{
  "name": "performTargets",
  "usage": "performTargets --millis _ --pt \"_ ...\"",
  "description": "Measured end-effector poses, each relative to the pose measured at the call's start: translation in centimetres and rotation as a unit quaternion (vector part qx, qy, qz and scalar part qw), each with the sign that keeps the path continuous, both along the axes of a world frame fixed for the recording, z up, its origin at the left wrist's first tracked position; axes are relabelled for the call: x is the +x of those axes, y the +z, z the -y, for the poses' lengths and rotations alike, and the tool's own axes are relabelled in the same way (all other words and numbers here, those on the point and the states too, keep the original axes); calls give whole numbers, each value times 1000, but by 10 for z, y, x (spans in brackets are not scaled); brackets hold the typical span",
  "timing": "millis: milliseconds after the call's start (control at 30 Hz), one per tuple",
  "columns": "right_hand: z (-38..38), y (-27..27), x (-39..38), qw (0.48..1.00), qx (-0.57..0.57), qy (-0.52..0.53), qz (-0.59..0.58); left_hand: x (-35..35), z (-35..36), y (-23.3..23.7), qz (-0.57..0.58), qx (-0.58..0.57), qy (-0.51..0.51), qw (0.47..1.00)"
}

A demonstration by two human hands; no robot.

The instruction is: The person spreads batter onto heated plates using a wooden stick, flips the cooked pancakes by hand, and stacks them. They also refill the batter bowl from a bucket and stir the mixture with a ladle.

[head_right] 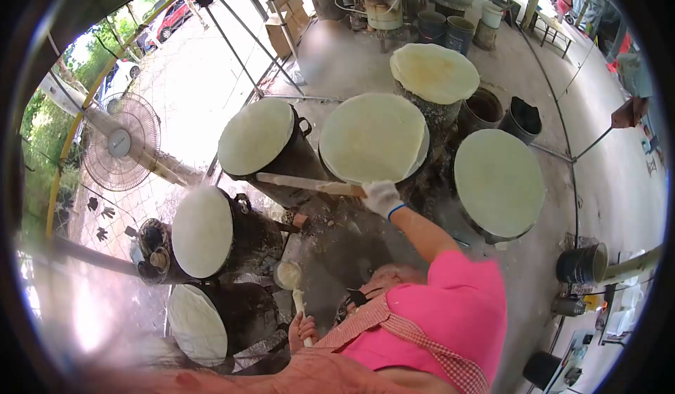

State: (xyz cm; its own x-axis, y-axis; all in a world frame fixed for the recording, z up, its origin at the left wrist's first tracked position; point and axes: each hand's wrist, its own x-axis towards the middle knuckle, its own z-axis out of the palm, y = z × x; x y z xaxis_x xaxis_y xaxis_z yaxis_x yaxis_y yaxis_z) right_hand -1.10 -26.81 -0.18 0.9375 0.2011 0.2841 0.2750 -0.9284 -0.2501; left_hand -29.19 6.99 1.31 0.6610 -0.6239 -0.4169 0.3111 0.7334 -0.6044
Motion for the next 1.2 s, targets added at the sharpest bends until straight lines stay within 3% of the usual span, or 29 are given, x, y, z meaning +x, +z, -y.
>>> performTargets --millis 167,233,267,333,400,433,467,500,533,600,700,800,867,967,1000,1033,1067,1133,1167,1200 --pt "20 -8 43 999 -37 20 -27 34 -31 -1 35 17 -93 995" --pt "27 -2 72 980 -119 74 -140 42 -40 -15 45 -30 -133 990" --pt "33 6 86 980 -123 72 -137 44 -44 -18 40 -34 -150 987" --pt "45 47 109 983 -77 41 -161 45 -55 -41 69 -29 -166 983" --pt "61 102 126 998 35 -52 -23 43 -59 -58 94 -23 -180 979" --pt "85 111 166 996 42 -81 -22 44 -57 -64 82 14 -179 980" --pt "106 147 199 994 -19 -46 -96 48 -50 -68 71 51 -178 980" --pt "134 157 231 996 -29 -79 -28 53 -38 -54 75 51 -178 980" --pt "142 212 229 991 -87 -104 2 58 -27 -45 73 55 -170 981" --pt "219 226 289 980 67 -169 76 69 -2 -39 68 70 -158 983" --pt "301 263 291 941 185 -274 71 90 31 -35 57 99 -141 983" --pt "366 225 278 869 373 -303 118 112 56 -26 53 130 -138 981" --pt "383 185 269 784 516 -323 123 121 67 -21 52 153 -128 979" --pt "412 83 271 696 616 -338 148 137 76 -11 47 190 -121 973" --pt "436 17 292 706 561 -326 284 141 78 -8 43 201 -115 972" --pt "439 -19 291 682 579 -356 271 145 81 -4 39 212 -111 970" --pt "430 -36 287 678 473 -512 234 150 84 -1 38 224 -102 969" --pt "434 -81 290 654 459 -583 150 153 88 5 37 250 -85 964" --pt "420 -67 277 660 440 -596 123 152 88 8 33 262 -78 961" --pt "439 -102 290 647 472 -579 152 149 90 11 29 270 -68 960"
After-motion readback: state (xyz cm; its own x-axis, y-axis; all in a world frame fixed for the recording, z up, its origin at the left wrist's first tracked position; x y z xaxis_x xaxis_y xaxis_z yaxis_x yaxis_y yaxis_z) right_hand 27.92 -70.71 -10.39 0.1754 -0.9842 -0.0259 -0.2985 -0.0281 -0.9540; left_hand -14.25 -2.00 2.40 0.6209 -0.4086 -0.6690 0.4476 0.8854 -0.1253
